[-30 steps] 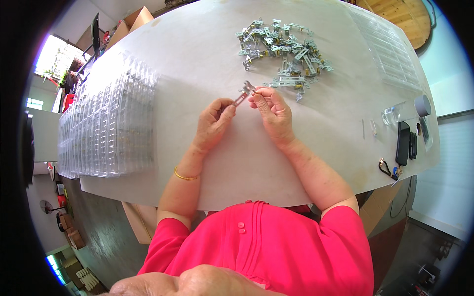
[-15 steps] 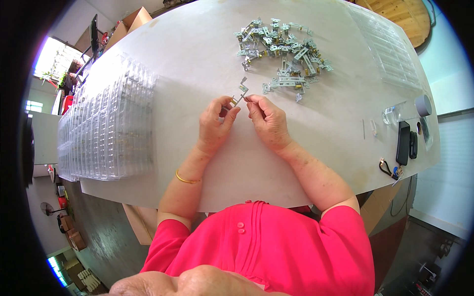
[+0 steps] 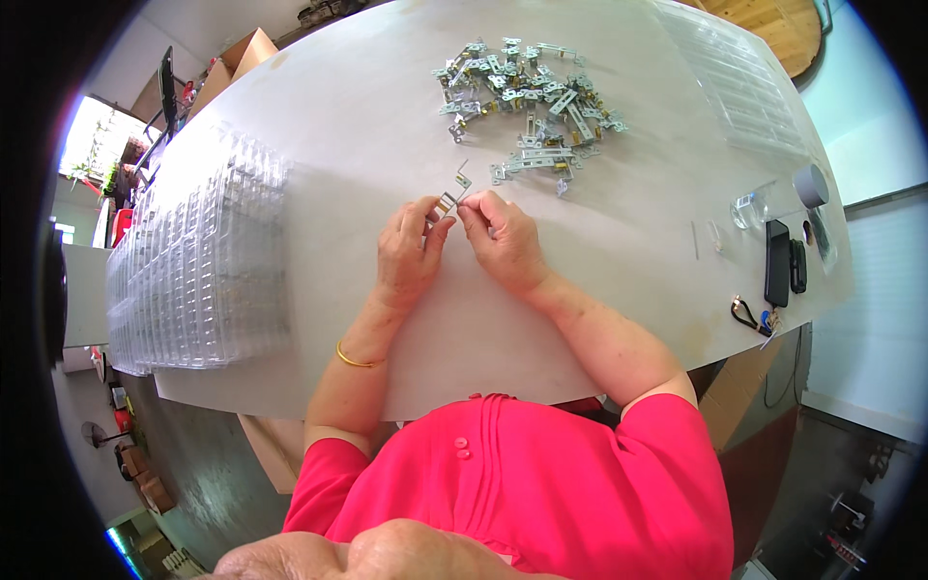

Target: The person picks up a metal bracket and a pin by hand, inserts the pin into the bracket, and places the assembled unit into a plastic tray, repeating the process for multiple units.

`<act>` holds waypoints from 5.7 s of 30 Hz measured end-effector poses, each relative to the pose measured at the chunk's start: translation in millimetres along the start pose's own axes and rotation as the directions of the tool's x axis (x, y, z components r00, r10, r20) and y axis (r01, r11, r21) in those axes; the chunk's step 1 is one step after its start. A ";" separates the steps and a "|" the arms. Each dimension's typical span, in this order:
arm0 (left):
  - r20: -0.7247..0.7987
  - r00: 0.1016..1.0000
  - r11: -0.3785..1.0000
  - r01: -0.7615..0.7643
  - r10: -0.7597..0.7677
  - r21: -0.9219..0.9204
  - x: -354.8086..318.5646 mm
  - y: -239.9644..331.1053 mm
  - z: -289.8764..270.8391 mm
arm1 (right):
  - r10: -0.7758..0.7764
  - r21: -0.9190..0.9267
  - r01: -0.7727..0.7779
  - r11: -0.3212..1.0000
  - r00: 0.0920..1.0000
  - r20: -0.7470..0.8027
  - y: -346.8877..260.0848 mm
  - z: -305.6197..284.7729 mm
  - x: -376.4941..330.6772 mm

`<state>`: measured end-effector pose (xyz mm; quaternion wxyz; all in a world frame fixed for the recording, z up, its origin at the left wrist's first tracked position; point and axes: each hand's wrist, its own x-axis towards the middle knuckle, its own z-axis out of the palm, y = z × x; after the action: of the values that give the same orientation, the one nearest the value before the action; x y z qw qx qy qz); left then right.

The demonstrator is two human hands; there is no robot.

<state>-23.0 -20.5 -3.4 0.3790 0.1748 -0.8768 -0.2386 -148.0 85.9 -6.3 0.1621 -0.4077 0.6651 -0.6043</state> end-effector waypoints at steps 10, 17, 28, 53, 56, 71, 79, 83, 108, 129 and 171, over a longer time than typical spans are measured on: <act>-0.058 0.998 1.000 0.022 -0.022 -0.005 2.0 2.0 -0.2 | -0.041 0.006 0.041 0.999 0.999 0.003 0.2 2.4 0.5; -0.110 0.966 0.972 0.233 -0.235 -0.026 10.4 -5.2 -9.6 | 0.096 0.155 -0.097 0.983 0.995 0.009 0.8 1.7 1.9; -0.117 0.983 0.940 0.173 -0.144 0.293 5.2 -18.4 -6.4 | 0.095 0.184 -0.099 0.978 0.995 0.031 1.8 1.4 2.2; -0.161 0.986 0.907 0.107 -0.044 0.407 7.3 -20.5 -1.9 | 0.121 0.195 -0.127 0.973 0.992 0.042 4.8 1.0 3.2; -0.146 0.987 0.895 0.119 -0.061 0.431 8.5 -22.8 -2.0 | 0.112 0.209 -0.119 0.971 0.993 0.047 5.7 -2.7 5.5; -0.186 0.975 0.943 0.170 -0.119 0.285 3.4 -24.2 12.0 | 0.103 0.096 -0.106 0.990 0.994 0.031 9.3 -9.3 3.6; -0.243 0.965 0.945 0.171 -0.102 0.281 1.5 -22.0 -4.4 | 0.095 0.154 -0.104 0.982 0.993 0.069 4.1 -2.0 6.4; -0.298 0.950 0.969 0.151 -0.088 0.196 7.9 -3.2 -18.2 | 0.062 0.150 -0.072 0.986 0.995 0.074 7.2 -4.9 7.2; -0.577 0.701 0.570 0.698 -0.419 0.434 56.5 -146.7 -422.0 | 0.066 0.154 -0.077 0.985 0.995 0.073 8.5 -3.7 10.1; -0.496 0.647 0.324 0.741 -0.579 0.588 82.1 -228.1 -395.4 | 0.117 0.188 -0.132 0.973 0.989 0.088 3.2 -2.5 8.2; 0.483 0.859 0.909 -0.323 0.166 0.262 114.9 46.8 39.9 | -0.413 0.039 0.434 0.900 0.821 0.393 -2.9 2.1 -4.9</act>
<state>-133.6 -26.5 65.2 0.1578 0.0619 -0.9831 -0.0696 -142.5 88.3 -5.4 0.1428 -0.6618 0.5273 -0.5135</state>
